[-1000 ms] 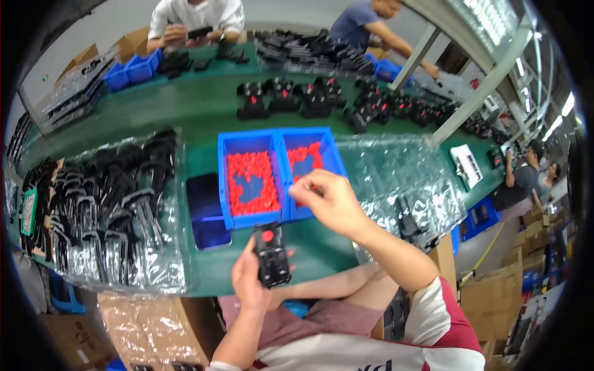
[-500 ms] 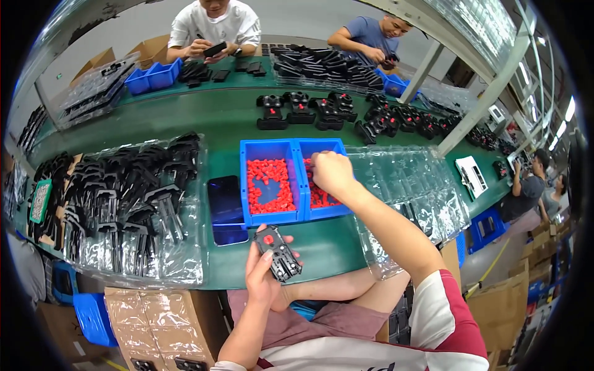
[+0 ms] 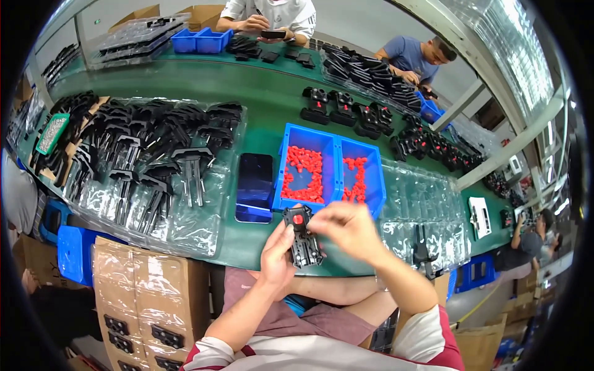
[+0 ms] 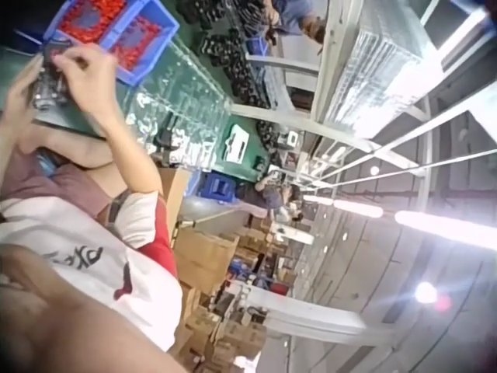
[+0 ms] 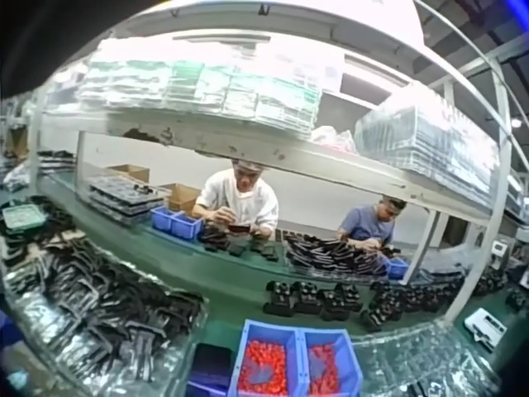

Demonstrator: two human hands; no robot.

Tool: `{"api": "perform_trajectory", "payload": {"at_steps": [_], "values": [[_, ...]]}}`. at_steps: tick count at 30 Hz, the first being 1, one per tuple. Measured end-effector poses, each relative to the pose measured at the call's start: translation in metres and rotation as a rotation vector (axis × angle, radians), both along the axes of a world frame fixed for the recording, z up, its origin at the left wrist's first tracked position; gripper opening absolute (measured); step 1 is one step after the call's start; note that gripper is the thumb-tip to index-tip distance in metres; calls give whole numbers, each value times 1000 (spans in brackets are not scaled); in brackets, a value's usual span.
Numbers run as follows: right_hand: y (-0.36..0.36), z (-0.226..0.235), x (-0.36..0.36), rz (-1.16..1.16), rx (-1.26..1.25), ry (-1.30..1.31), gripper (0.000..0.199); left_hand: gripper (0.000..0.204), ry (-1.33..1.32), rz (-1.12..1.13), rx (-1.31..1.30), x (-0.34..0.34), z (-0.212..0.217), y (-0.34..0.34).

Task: Manually assemble components into a handheld electronic device housing at a factory workstation.

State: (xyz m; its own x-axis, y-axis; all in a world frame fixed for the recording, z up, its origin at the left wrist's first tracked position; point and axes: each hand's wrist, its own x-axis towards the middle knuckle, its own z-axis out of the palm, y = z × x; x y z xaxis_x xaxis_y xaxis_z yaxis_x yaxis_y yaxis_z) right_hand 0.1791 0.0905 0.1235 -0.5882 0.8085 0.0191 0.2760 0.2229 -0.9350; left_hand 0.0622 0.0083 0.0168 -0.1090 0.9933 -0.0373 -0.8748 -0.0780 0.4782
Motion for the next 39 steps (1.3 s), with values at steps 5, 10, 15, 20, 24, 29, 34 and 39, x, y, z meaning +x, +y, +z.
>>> {"api": "perform_trajectory", "payload": {"at_steps": [5, 10, 15, 20, 24, 29, 34, 39], "values": [[0, -29, -11, 115, 215, -46, 9, 51, 38, 243, -65, 7, 1, 8], [-10, -24, -36, -52, 7, -9, 17, 51, 43, 315, -44, -6, 0, 9], [20, -15, -80, 77, 80, -106, 18, 47, -202, 100, 101, -41, -10, -1], [66, -13, -168, 72, 422, -262, 27, 53, -39, 39, 60, -46, -18, -3], [77, -42, -216, 142, 827, -283, 30, 61, -102, -33, 26, -48, -18, -1], [79, -38, -224, 113, 969, -468, 26, 61, -150, -53, 33, -48, -19, -1], [52, 9, -167, 96, 728, -365, 23, 56, -215, 46, 30, -52, -10, -2], [37, 30, -70, 45, 357, -339, 21, 46, -322, -19, 120, -42, 6, -5]]}}
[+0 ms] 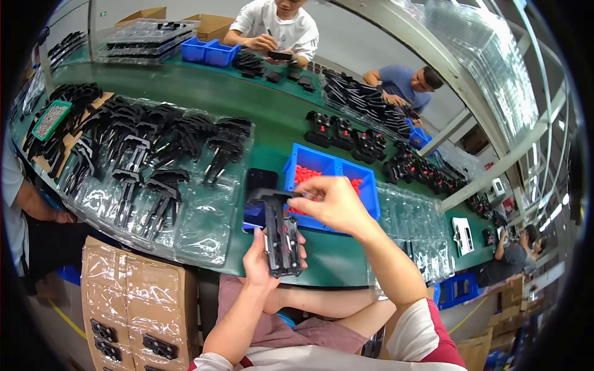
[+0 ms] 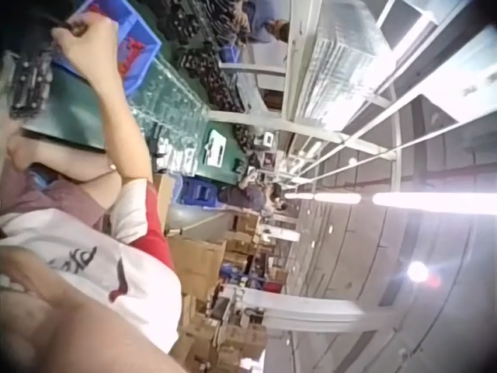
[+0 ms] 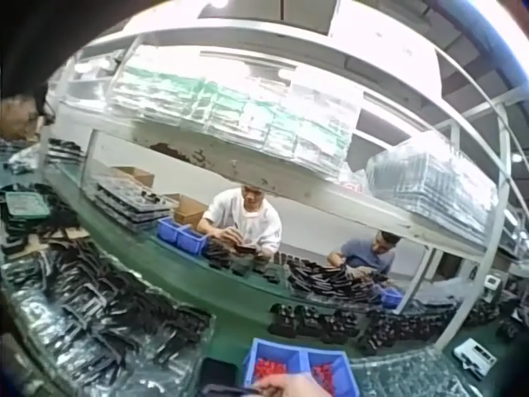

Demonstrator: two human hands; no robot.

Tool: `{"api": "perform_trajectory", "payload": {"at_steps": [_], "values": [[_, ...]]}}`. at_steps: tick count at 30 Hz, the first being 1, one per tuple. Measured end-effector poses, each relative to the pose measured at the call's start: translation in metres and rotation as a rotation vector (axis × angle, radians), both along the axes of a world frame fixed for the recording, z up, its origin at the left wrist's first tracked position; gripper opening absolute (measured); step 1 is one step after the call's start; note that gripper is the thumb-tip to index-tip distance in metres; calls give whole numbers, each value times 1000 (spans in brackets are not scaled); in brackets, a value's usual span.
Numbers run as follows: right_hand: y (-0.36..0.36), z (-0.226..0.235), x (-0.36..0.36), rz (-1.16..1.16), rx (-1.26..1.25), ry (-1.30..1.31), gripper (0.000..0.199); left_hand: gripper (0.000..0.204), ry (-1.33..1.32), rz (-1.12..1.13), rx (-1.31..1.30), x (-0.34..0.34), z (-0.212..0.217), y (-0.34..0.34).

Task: Manually assemble components into a handheld electronic device housing at a factory workstation.

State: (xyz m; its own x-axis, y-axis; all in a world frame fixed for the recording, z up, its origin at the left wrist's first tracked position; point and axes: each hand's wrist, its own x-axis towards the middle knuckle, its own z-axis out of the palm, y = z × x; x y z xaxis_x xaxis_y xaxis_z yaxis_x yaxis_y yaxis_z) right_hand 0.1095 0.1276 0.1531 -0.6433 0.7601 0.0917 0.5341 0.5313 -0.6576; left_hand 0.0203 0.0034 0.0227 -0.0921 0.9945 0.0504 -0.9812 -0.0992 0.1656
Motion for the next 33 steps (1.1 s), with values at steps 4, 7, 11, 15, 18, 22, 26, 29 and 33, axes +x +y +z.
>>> {"api": "perform_trajectory", "payload": {"at_steps": [4, 7, 11, 15, 18, 22, 26, 29, 33], "values": [[-16, -10, 47, -101, 182, 26, 20, 38, 146, -50, -15, 22, 6, 2], [-23, -22, 74, -127, 372, 71, 20, 33, 325, -48, -65, 38, 6, 3], [-27, -46, 108, -218, 344, 207, 20, 29, 367, -196, -132, 48, 8, 9], [-31, -52, 125, -208, 334, 256, 23, 32, 376, -259, -165, 56, 9, 6], [-39, -56, 132, -213, 229, 301, 21, 32, 395, -269, -188, 59, 5, 7], [-58, -67, 139, -267, -52, 382, 12, 29, 436, -274, -200, 66, 0, 9], [-68, -124, 148, -329, -401, 1084, 20, 31, 463, -116, -245, 73, 0, 2], [-77, -144, 158, -290, -203, 964, 35, 33, 568, 18, -342, 76, -7, 10], [-93, -133, 175, -377, -341, 641, 32, 32, 530, 91, -329, 75, -11, 17]]}}
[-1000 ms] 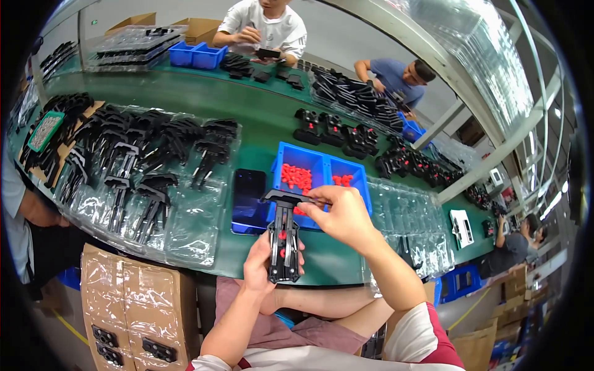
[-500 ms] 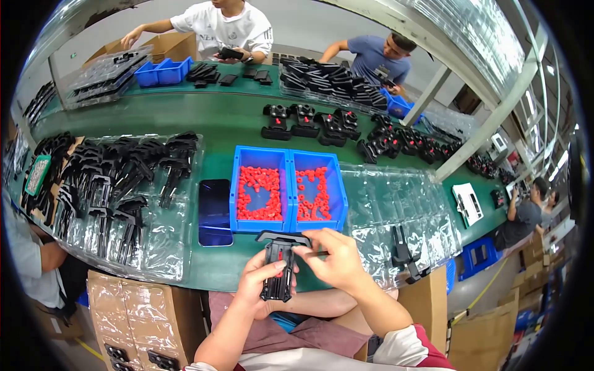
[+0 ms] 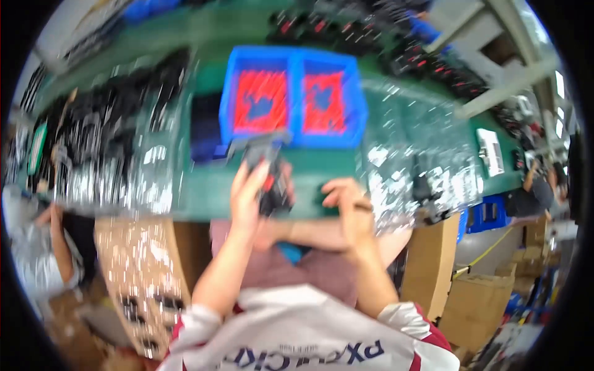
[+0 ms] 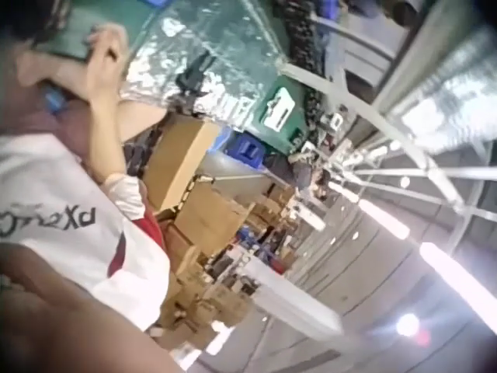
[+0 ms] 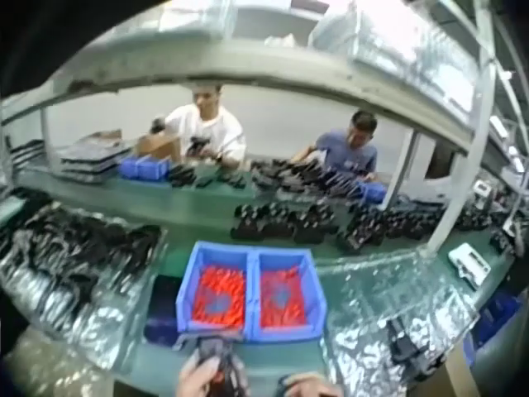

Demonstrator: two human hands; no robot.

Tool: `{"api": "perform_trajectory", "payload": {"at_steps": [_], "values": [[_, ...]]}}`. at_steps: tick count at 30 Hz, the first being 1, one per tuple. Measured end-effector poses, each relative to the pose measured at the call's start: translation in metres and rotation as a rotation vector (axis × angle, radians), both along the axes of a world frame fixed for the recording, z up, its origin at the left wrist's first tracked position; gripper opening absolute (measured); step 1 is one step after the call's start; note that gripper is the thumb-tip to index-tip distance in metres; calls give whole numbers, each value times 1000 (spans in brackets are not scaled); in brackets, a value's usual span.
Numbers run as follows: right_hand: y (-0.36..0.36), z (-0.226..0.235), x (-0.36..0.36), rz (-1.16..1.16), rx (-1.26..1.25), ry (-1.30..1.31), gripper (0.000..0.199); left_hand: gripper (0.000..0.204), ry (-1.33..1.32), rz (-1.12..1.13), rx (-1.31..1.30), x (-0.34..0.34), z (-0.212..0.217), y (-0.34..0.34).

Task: Manually assemble components into a handheld electronic device housing at a factory workstation.

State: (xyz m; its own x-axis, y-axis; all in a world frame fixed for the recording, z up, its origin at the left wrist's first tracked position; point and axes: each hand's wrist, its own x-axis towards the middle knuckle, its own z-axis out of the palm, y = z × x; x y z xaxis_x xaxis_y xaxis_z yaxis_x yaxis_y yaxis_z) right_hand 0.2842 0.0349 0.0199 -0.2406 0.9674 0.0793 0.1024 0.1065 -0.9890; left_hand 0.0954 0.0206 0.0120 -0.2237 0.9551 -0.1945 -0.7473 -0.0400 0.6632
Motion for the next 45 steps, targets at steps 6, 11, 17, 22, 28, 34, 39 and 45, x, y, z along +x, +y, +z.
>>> {"api": "perform_trajectory", "payload": {"at_steps": [6, 11, 17, 22, 28, 34, 39, 45], "values": [[-16, 20, -8, 214, -17, 215, 30, 29, 95, -31, 28, -4, -1, 0], [-19, 20, -21, 247, 33, 224, 31, 26, 190, -40, 25, 2, -1, -2], [-23, 20, -22, 199, 28, 54, 36, 25, 334, -69, 17, 3, 0, -3], [-25, 17, -16, 231, -32, 193, 29, 24, 190, -81, 29, -1, 1, 1], [-25, 18, -20, 274, -47, 279, 27, 22, 23, -63, 104, -3, -3, 3], [-21, 17, -20, 391, 26, 224, 26, 23, -127, -91, 157, -13, -11, 3], [-16, 14, -17, 430, 66, 184, 42, 22, -178, -125, 172, -15, -14, 4], [-16, 13, -17, 438, 71, 210, 19, 27, -77, -164, 177, -16, -11, 3]]}}
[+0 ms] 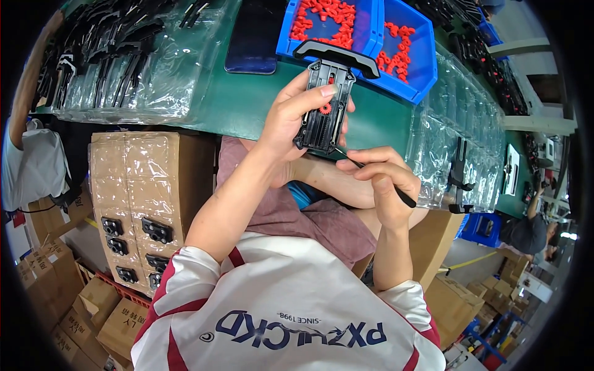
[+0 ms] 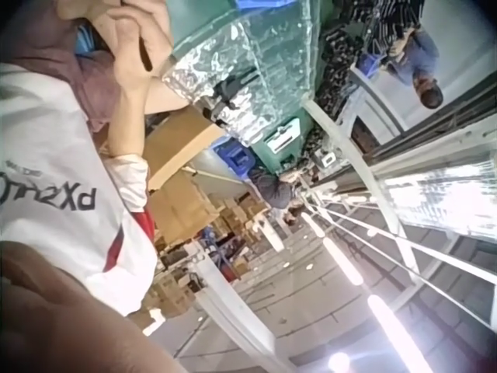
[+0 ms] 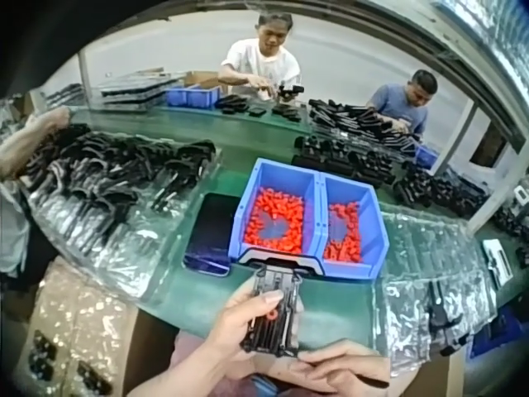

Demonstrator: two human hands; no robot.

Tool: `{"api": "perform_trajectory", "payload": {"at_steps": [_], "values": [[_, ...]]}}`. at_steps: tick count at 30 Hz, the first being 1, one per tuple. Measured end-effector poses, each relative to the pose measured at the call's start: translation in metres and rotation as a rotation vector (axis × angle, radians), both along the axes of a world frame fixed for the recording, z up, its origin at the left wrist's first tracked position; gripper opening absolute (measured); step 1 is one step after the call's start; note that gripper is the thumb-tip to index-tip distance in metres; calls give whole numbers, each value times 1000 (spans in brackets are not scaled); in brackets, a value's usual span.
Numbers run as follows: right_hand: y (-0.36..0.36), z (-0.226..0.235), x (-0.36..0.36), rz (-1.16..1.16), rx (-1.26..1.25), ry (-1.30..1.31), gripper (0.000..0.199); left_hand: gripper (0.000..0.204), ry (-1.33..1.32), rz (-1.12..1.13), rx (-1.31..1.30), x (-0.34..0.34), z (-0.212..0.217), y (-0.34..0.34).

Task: Manually assemble components into a handheld electronic device housing at a factory workstation.

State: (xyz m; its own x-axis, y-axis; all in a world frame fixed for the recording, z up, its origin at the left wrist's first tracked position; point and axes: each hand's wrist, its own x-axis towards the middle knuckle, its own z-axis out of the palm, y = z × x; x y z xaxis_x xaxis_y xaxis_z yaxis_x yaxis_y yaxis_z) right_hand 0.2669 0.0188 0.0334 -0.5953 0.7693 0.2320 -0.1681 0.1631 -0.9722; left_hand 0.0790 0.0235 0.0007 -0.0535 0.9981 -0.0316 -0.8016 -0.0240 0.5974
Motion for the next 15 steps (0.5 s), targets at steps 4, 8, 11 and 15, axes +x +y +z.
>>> {"api": "perform_trajectory", "payload": {"at_steps": [4, 8, 11, 15], "values": [[1, 0, -1, -28, -27, 39, 19, 27, 19, 9, -1, 0, 0, 0], [5, -6, 2, -83, -16, -10, 19, 26, 65, 10, -5, 3, 1, 1], [5, 0, 3, -90, 22, -89, 23, 24, 116, 46, -33, 8, 7, -2], [4, 3, 3, -107, 22, -126, 25, 23, 156, 70, -53, 9, 7, -3]]}}
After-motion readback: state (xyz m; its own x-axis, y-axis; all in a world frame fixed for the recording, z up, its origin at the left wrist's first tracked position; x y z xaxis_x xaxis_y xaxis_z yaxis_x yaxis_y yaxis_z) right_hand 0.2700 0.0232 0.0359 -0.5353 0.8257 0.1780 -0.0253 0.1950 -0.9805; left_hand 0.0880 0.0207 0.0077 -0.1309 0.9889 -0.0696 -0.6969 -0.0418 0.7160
